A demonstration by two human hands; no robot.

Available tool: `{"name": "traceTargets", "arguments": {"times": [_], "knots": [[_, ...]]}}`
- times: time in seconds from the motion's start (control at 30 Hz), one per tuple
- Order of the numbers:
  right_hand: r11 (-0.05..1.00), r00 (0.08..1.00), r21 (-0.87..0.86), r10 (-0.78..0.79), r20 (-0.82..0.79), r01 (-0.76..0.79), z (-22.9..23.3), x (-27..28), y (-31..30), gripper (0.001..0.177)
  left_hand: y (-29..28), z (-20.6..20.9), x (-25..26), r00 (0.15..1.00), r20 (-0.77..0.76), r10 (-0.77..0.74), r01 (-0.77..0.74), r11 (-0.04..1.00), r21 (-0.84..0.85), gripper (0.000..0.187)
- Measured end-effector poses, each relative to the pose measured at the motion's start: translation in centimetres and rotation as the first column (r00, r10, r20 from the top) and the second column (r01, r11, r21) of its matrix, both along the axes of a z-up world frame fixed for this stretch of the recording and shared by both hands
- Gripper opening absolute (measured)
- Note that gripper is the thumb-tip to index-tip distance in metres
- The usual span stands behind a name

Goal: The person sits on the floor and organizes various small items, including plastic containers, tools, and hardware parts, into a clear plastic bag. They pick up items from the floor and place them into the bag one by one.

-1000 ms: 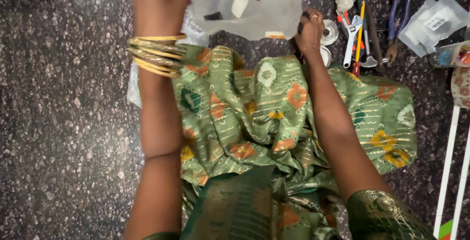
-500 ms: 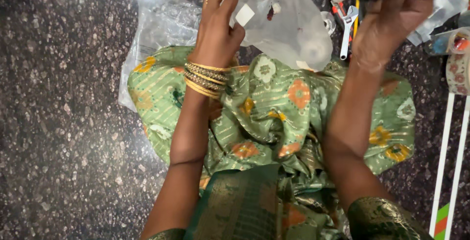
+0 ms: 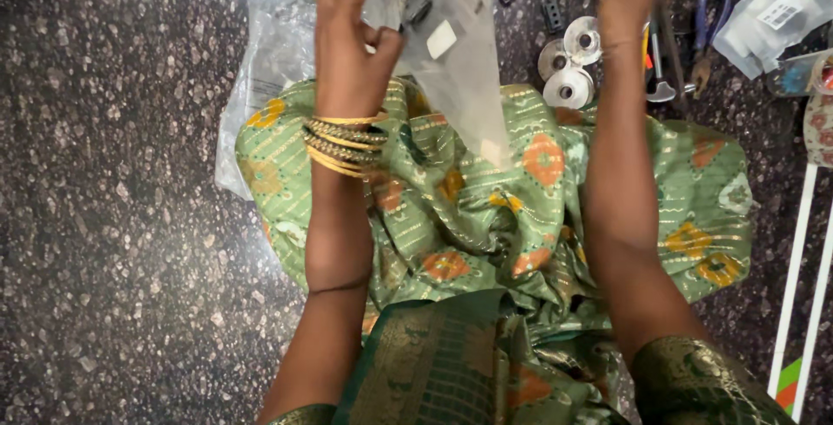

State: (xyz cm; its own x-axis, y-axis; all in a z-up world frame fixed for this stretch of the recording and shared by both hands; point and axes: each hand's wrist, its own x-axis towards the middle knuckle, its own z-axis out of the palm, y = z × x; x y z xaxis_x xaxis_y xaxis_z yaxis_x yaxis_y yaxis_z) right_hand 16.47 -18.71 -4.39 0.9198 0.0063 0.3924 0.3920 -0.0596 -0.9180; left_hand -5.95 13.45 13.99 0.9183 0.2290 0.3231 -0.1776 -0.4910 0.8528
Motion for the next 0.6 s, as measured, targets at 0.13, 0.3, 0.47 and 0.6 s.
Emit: {"name": "traceTargets", "arguments": {"times": [0.13, 0.3, 0.47, 0.6], "knots": [[0.789, 0.984, -0.594, 0.173, -0.031, -0.158, -9.4, -2.0, 1.0, 0.02, 0.2, 0.7, -0.3, 1.0, -0.001, -0.031, 0.031, 0.996, -0.085, 0.081], [0.661, 0.997, -0.748, 0.082, -0.012, -0.063, -13.7, -2.9, 1.8, 0.026, -0.9, 2.1, -0.9, 0.992, -0.031, -0.118, 0.119, 0.992, 0.03, 0.074], [0.968, 1.0, -0.25, -0.03, 0.005, 0.03, -12.8, -0.6, 0.3, 0.033, -1.4, 2.8, -0.8, 0.981, -0.004, -0.193, 0.193, 0.981, 0.034, 0.066], [0.948, 0.998, 0.315, -0.048, 0.031, 0.036, -0.8, -3.2, -1.3, 0.028, -1.4, 3.1, -1.1, 0.971, -0.03, -0.238, 0.239, 0.969, 0.059, 0.068]]}}
